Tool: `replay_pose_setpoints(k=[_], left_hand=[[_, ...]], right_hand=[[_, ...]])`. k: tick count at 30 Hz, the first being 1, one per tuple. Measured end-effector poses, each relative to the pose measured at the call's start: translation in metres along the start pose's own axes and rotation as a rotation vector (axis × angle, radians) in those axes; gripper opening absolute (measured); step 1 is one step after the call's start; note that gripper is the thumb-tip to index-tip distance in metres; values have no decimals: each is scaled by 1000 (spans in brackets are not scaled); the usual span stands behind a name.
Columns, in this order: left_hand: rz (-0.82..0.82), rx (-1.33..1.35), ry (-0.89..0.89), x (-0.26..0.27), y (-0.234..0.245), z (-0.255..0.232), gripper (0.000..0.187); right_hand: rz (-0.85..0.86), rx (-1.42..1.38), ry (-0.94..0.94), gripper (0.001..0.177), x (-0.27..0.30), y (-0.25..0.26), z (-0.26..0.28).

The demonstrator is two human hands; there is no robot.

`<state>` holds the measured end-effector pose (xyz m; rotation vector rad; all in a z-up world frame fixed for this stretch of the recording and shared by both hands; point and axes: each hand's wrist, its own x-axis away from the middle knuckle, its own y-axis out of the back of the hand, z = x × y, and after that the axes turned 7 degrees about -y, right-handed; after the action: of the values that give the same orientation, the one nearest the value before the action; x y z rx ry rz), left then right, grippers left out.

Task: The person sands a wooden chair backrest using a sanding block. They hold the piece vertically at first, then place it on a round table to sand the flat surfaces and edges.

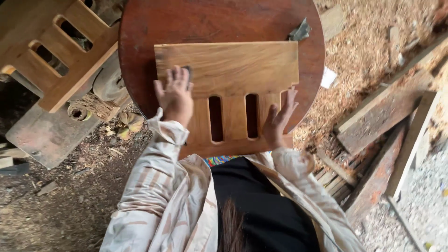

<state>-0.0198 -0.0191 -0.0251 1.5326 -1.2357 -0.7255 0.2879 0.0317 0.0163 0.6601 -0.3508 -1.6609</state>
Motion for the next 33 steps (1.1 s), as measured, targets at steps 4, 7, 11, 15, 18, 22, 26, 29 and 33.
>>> replay_pose_setpoints(k=[4, 7, 11, 15, 18, 22, 26, 29, 33], left_hand=[[-93, 22, -420, 10, -26, -104, 79], [-154, 283, -610, 16, -29, -157, 78], [1, 371, -780, 3, -48, -158, 113], [153, 200, -597, -36, -39, -84, 107], [-340, -5, -269, -23, 13, 9, 68], [-286, -103, 293, 32, 68, 61, 103], [-180, 66, 59, 104, 69, 2, 102], [-57, 65, 29, 123, 18, -7, 90], [-37, 143, 23, 122, 43, -18, 94]], right_hand=[[296, -653, -165, 56, 16, -23, 54], [328, -1077, -526, 55, -4, -45, 24], [-33, -1081, -1029, 51, -31, -39, -36], [103, -624, -619, 52, -50, 5, 11], [277, -258, -163, 44, -67, 14, 19], [85, 600, 337, 49, -74, 3, -8], [-5, 947, 438, 45, -61, -29, -27], [113, 846, 502, 42, -15, -92, 28], [292, 681, 595, 40, 28, -159, 100]])
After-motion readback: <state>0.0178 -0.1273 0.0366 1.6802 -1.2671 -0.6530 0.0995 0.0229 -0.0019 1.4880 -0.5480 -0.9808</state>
